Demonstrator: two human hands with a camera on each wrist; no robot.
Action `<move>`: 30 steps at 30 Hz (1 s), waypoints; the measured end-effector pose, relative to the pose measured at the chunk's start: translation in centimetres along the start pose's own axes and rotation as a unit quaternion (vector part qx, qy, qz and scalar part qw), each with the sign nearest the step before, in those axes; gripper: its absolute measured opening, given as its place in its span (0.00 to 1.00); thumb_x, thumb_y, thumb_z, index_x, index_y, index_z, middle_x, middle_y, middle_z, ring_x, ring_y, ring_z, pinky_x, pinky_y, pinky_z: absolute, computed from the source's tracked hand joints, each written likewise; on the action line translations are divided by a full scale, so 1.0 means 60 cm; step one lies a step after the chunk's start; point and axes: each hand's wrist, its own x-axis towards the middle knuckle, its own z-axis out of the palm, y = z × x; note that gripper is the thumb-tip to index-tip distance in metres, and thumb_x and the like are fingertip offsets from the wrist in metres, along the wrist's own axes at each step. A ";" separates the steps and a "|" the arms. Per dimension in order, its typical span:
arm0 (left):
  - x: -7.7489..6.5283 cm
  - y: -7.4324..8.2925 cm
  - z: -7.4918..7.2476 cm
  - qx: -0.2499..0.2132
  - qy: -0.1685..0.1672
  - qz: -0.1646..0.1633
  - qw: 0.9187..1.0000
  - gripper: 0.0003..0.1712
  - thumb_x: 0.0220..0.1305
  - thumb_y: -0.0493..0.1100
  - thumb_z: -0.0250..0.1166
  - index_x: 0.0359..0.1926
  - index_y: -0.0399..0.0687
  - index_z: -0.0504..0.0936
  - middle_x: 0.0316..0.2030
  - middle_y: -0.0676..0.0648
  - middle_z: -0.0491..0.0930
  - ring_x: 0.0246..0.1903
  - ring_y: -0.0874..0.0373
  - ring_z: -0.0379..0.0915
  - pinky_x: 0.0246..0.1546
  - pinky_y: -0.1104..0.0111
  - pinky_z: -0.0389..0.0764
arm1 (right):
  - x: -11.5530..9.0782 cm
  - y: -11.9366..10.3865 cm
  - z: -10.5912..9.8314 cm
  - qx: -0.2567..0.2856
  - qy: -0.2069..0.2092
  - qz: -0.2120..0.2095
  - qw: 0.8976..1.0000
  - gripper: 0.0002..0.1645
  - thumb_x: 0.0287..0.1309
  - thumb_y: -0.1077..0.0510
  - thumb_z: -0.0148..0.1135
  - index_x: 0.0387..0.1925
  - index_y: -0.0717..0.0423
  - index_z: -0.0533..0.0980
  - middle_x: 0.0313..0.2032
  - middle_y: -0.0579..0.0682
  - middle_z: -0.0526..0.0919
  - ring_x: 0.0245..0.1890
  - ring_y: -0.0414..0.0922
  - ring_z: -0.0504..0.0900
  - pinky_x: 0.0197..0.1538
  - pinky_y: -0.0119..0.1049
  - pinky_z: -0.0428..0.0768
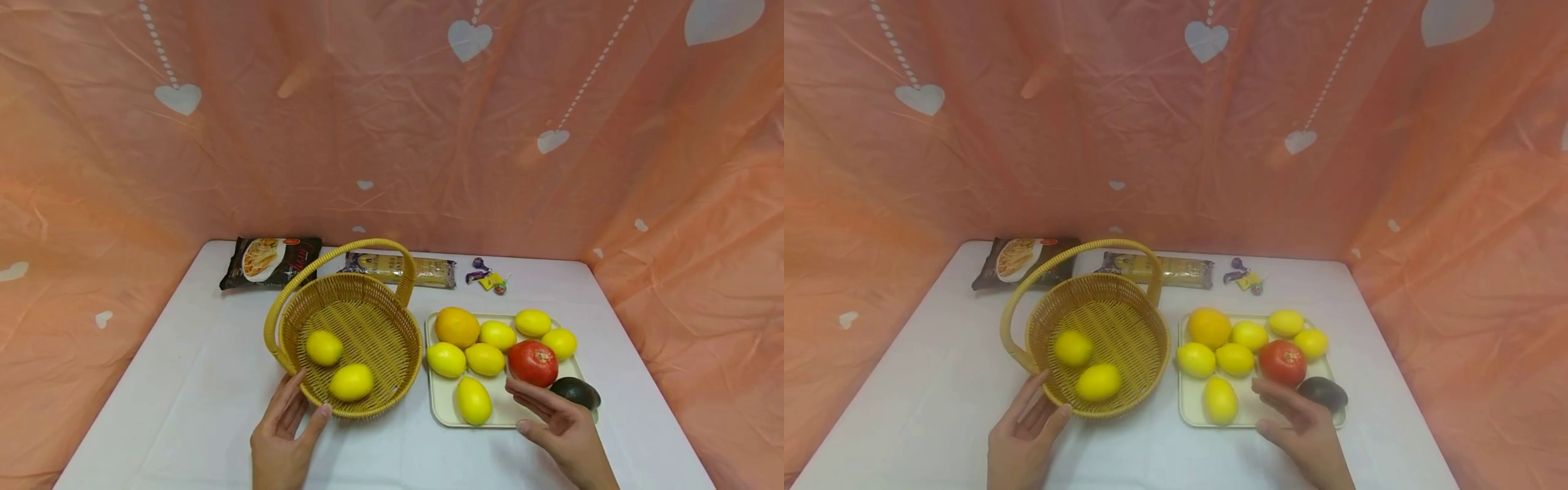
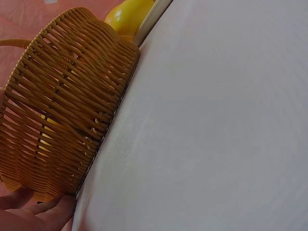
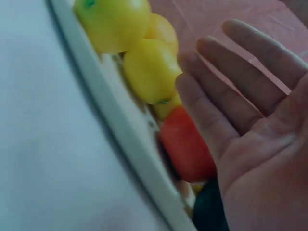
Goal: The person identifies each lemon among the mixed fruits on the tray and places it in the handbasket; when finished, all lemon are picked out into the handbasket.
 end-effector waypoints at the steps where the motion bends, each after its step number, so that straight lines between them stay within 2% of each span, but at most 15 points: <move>1: 0.000 0.000 0.000 -0.001 0.000 0.001 1.000 0.39 0.64 0.31 0.80 0.75 0.41 0.79 0.82 0.33 0.61 0.75 0.37 0.67 0.64 0.83 0.78 | 0.002 0.002 0.005 -0.011 -0.002 0.014 1.000 0.30 0.69 0.73 0.69 0.72 0.67 0.77 0.66 0.50 0.87 0.63 0.37 0.87 0.64 0.27 0.87; 4: 0.000 -0.001 0.000 0.000 0.001 0.003 1.000 0.38 0.64 0.31 0.80 0.74 0.41 0.79 0.82 0.33 0.61 0.75 0.38 0.68 0.65 0.83 0.78 | 0.012 0.010 0.021 -0.048 -0.019 0.037 0.998 0.31 0.68 0.65 0.75 0.71 0.59 0.80 0.66 0.52 0.87 0.63 0.33 0.86 0.63 0.23 0.85; 6: 0.000 -0.001 0.000 0.000 0.002 0.004 1.000 0.38 0.64 0.31 0.80 0.74 0.42 0.79 0.82 0.33 0.61 0.75 0.38 0.68 0.64 0.83 0.78 | 0.020 0.017 0.034 -0.063 -0.026 0.034 0.997 0.32 0.65 0.62 0.79 0.69 0.55 0.82 0.67 0.53 0.86 0.63 0.32 0.85 0.64 0.22 0.84; 10: -0.001 0.000 0.000 -0.001 0.002 0.004 1.000 0.38 0.64 0.32 0.80 0.74 0.42 0.80 0.82 0.33 0.61 0.75 0.35 0.67 0.64 0.83 0.78 | 0.036 0.025 0.061 -0.078 -0.025 0.000 0.997 0.33 0.61 0.62 0.82 0.68 0.56 0.83 0.66 0.57 0.87 0.62 0.30 0.84 0.65 0.21 0.83; 15: -0.001 0.001 0.000 -0.003 0.002 0.005 1.000 0.38 0.64 0.31 0.80 0.74 0.41 0.79 0.82 0.33 0.61 0.75 0.36 0.67 0.64 0.82 0.78 | 0.046 0.022 0.081 -0.086 -0.014 -0.029 0.996 0.32 0.61 0.63 0.81 0.66 0.58 0.83 0.64 0.59 0.87 0.61 0.28 0.83 0.63 0.20 0.83; 23: -0.004 0.001 -0.001 -0.005 -0.004 0.003 1.000 0.38 0.64 0.31 0.80 0.74 0.40 0.79 0.83 0.32 0.60 0.75 0.33 0.65 0.65 0.83 0.78 | 0.046 -0.015 0.064 -0.070 0.002 -0.022 0.997 0.28 0.63 0.66 0.79 0.64 0.59 0.84 0.61 0.57 0.89 0.58 0.31 0.86 0.60 0.22 0.87; 27: -0.003 0.000 -0.001 -0.006 -0.004 0.004 1.000 0.38 0.64 0.31 0.80 0.74 0.41 0.79 0.82 0.33 0.60 0.76 0.33 0.66 0.64 0.83 0.78 | 0.055 -0.037 0.054 -0.059 -0.016 -0.040 0.997 0.27 0.67 0.68 0.75 0.66 0.59 0.82 0.62 0.52 0.88 0.59 0.34 0.87 0.62 0.25 0.87; 30: -0.001 0.000 -0.002 -0.005 -0.003 0.003 1.000 0.38 0.65 0.32 0.80 0.74 0.42 0.79 0.82 0.33 0.61 0.76 0.34 0.66 0.64 0.83 0.78 | 0.068 -0.049 0.056 -0.054 -0.037 -0.061 0.996 0.28 0.68 0.68 0.73 0.67 0.57 0.82 0.64 0.53 0.87 0.61 0.37 0.86 0.64 0.26 0.87</move>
